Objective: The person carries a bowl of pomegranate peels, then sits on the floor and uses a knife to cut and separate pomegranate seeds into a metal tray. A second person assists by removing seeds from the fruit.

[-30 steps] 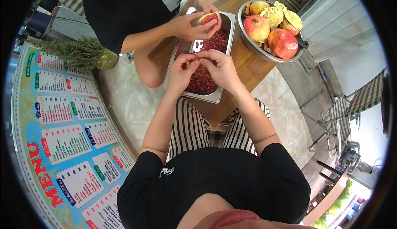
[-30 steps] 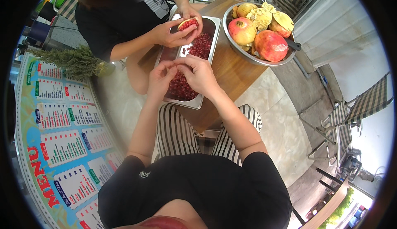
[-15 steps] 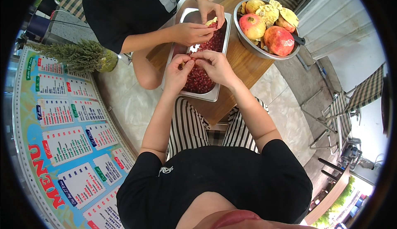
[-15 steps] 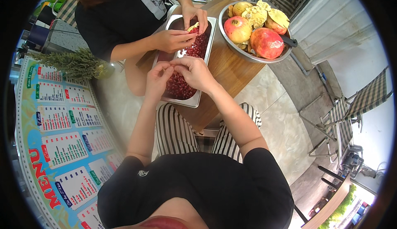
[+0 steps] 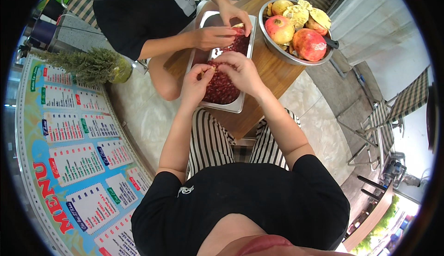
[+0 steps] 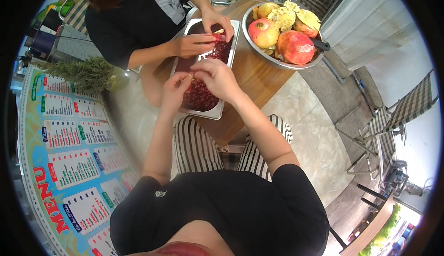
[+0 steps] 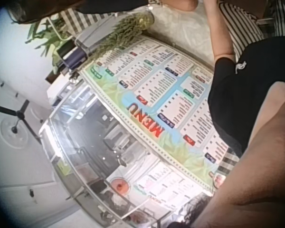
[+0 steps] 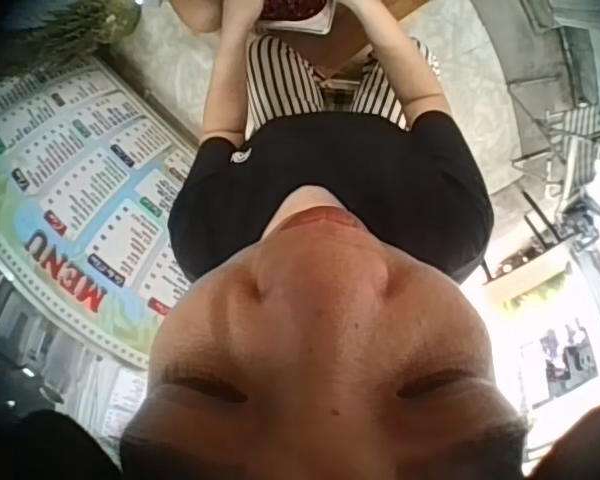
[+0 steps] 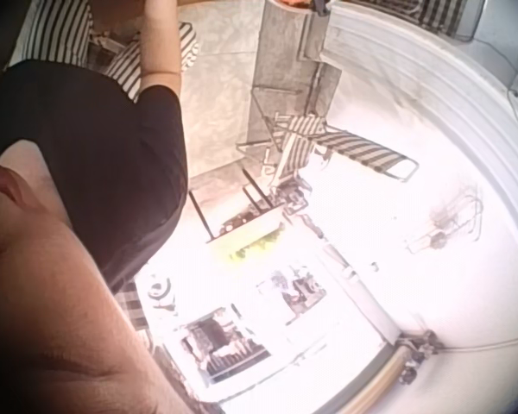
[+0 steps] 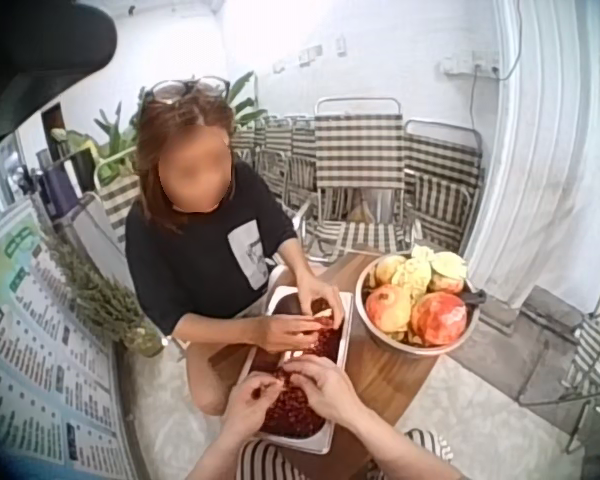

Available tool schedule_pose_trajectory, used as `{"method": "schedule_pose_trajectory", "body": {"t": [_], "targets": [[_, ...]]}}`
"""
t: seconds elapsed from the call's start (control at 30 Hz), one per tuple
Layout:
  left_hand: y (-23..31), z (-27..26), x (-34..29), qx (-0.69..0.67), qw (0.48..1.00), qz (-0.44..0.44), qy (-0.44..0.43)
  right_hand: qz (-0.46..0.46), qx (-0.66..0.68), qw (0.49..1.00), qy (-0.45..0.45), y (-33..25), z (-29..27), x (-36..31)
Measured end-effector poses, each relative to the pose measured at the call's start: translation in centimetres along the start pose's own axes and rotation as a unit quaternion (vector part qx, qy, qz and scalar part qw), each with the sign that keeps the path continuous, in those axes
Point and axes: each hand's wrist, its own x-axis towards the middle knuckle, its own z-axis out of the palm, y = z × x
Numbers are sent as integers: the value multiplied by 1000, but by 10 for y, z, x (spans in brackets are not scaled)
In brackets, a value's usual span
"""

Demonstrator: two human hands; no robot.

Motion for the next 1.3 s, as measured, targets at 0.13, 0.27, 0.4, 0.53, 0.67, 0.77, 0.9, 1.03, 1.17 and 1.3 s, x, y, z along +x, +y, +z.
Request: {"method": "schedule_pose_trajectory", "body": {"t": [0.13,0.27,0.4,0.53,0.67,0.77,0.9,1.03,1.17,1.3], "targets": [[15,3,-5,-114,985,-127,-37,-20,1,999,-26,-11,1,-4],[13,1,-5,-149,974,-164,-41,-19,-43,998,-42,-8,0,-7],[11,3,-4,-128,977,-170,-30,-57,-95,994,4,-10,4,-8],[20,4,-6,-139,977,-161,-25,-65,-125,990,14,-11,2,-8],[20,5,-6,-236,957,-159,-56,-59,-149,985,68,-12,-1,-8],[19,6,-8,-270,950,-141,-67,-80,-173,970,153,-3,-26,-3],[12,6,-13,-269,957,-87,-70,90,-300,914,257,26,-97,-8],[18,12,-17,-262,962,-66,-39,180,-432,874,133,37,-124,-18],[9,10,-14,-263,962,-73,-13,146,-384,897,162,20,-114,-13],[1,10,-13,-261,963,-60,-5,163,-104,976,104,5,-60,-6]]}}
